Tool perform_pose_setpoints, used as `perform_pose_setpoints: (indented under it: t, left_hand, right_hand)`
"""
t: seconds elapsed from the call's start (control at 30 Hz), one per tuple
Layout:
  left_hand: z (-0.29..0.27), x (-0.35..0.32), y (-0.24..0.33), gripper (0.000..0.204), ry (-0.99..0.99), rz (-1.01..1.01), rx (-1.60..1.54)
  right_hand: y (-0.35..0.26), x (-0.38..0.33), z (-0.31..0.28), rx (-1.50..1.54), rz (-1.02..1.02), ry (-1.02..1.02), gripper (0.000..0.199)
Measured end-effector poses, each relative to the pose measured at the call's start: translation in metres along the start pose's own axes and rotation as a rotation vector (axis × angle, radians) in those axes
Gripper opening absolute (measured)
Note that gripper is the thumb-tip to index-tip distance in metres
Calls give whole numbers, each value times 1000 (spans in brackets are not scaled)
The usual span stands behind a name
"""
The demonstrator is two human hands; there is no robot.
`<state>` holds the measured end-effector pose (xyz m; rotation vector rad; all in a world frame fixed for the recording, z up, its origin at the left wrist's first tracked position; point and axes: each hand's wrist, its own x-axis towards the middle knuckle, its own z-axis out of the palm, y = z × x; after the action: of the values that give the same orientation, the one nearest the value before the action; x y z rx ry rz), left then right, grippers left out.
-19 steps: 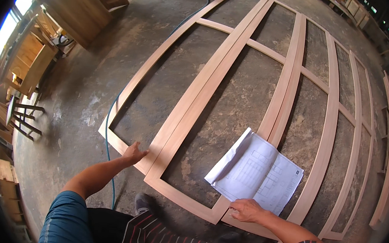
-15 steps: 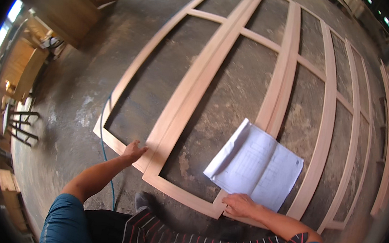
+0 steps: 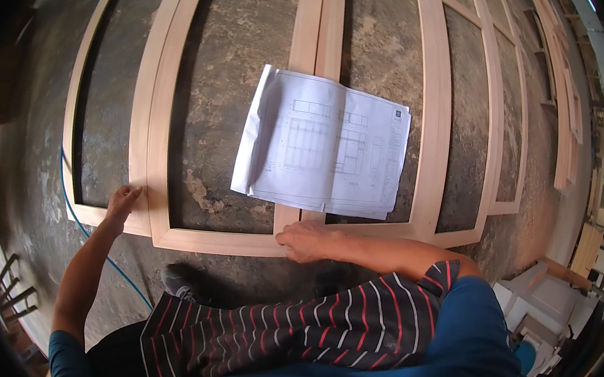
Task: The person moves a large wooden frame, reviews technical drawings, and uses a white marker to draw lines on the frame components.
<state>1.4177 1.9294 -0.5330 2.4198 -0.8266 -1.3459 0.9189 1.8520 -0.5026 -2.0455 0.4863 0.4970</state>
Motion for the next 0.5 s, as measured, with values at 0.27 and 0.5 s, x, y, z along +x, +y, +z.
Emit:
perform_pose_setpoints:
  t: [0.27,0.5]
  left_hand:
    - [-4,-11,7,55,75,-133,150]
    - [-10,-62,75,65,239,-51,410]
  right_hand:
    - [18,9,6,-129,105,-77,24]
    - [16,-3,-14,-27,106,-71,33]
